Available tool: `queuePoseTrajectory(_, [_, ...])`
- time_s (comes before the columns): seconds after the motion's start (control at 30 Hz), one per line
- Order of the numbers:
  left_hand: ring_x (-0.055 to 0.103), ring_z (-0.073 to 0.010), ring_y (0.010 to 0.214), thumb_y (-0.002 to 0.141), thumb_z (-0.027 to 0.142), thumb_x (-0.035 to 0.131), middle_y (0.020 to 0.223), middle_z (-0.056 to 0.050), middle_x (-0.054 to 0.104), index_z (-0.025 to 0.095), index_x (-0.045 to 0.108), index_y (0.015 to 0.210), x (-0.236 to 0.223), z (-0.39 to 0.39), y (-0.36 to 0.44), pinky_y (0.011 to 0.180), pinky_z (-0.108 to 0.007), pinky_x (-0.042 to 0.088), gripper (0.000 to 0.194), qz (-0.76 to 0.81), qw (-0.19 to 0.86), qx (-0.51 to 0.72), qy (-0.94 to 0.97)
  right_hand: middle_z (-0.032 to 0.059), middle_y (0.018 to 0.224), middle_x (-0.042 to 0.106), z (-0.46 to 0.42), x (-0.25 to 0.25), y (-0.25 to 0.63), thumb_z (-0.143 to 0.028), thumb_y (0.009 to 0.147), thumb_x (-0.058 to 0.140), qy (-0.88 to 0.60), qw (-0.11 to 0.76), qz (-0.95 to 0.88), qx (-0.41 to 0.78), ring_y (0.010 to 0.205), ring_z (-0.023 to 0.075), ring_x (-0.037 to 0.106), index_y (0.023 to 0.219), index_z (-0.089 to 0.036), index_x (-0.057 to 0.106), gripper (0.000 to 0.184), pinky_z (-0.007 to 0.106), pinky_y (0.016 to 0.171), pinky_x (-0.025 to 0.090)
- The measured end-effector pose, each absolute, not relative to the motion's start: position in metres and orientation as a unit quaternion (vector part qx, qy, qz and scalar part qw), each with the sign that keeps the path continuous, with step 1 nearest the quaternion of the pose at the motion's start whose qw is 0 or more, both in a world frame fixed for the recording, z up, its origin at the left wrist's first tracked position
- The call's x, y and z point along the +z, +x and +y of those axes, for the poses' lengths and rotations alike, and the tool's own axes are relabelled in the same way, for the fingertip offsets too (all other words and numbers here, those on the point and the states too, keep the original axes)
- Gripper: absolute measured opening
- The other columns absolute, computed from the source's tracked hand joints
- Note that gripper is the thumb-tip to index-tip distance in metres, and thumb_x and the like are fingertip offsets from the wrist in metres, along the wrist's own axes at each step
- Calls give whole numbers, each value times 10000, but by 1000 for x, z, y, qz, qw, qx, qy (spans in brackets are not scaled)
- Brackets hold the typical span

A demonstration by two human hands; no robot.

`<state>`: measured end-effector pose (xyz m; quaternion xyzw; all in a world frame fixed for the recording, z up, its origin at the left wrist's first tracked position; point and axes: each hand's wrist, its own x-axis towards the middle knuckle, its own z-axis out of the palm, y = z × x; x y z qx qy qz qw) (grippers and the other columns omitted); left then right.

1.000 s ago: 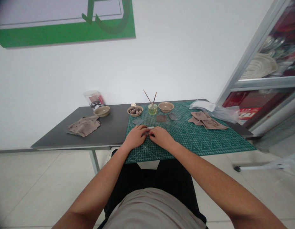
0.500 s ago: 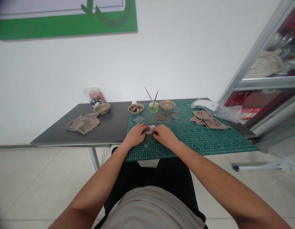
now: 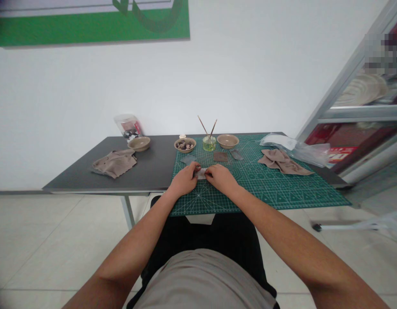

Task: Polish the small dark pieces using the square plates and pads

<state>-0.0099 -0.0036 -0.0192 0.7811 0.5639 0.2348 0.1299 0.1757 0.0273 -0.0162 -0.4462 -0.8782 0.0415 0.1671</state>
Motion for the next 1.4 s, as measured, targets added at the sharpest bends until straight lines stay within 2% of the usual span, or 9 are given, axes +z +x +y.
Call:
queuePoseTrajectory(0.3, [612, -249, 1216, 862, 99, 465, 1256, -133, 659, 209, 419, 1299, -24, -2, -9, 1028, -401, 478, 453, 564, 162, 264, 766, 85, 1013, 749, 33, -16, 158, -188, 932, 612, -413, 164, -895, 46, 1013, 219, 643, 947, -164, 748, 139, 316, 927, 444])
queuePoseTrajectory(0.57, [606, -240, 1218, 803, 47, 475, 1285, -110, 662, 214, 430, 1262, -21, -4, -10, 1018, -392, 481, 489, 550, 172, 265, 773, 88, 991, 750, 29, -17, 175, -180, 909, 630, -458, 173, -872, 29, 980, 231, 650, 927, -156, 753, 126, 320, 900, 460])
queuePoseTrajectory(0.87, [618, -241, 1211, 834, 74, 474, 1283, -122, 658, 211, 414, 1300, -23, -3, -9, 1023, -392, 485, 490, 551, 174, 271, 770, 83, 1039, 748, 23, -19, 161, -169, 914, 615, -405, 178, -895, 53, 1035, 221, 636, 931, -168, 747, 133, 315, 937, 452])
queuePoseTrajectory(1.03, [609, -226, 1238, 815, 26, 452, 1298, -131, 657, 195, 385, 1338, -24, -2, -9, 1036, -376, 479, 554, 544, 187, 284, 767, 87, 954, 745, 38, -14, 160, -195, 927, 600, -439, 163, -883, 37, 964, 224, 641, 905, -161, 747, 152, 311, 865, 449])
queuePoseTrajectory(1.4, [618, -247, 1216, 839, 52, 456, 1268, -131, 667, 204, 421, 1296, -22, -4, -7, 1021, -402, 489, 483, 552, 177, 279, 765, 70, 907, 734, 8, -18, 165, -157, 891, 621, -432, 181, -882, 44, 934, 220, 613, 837, -170, 712, 107, 311, 841, 438])
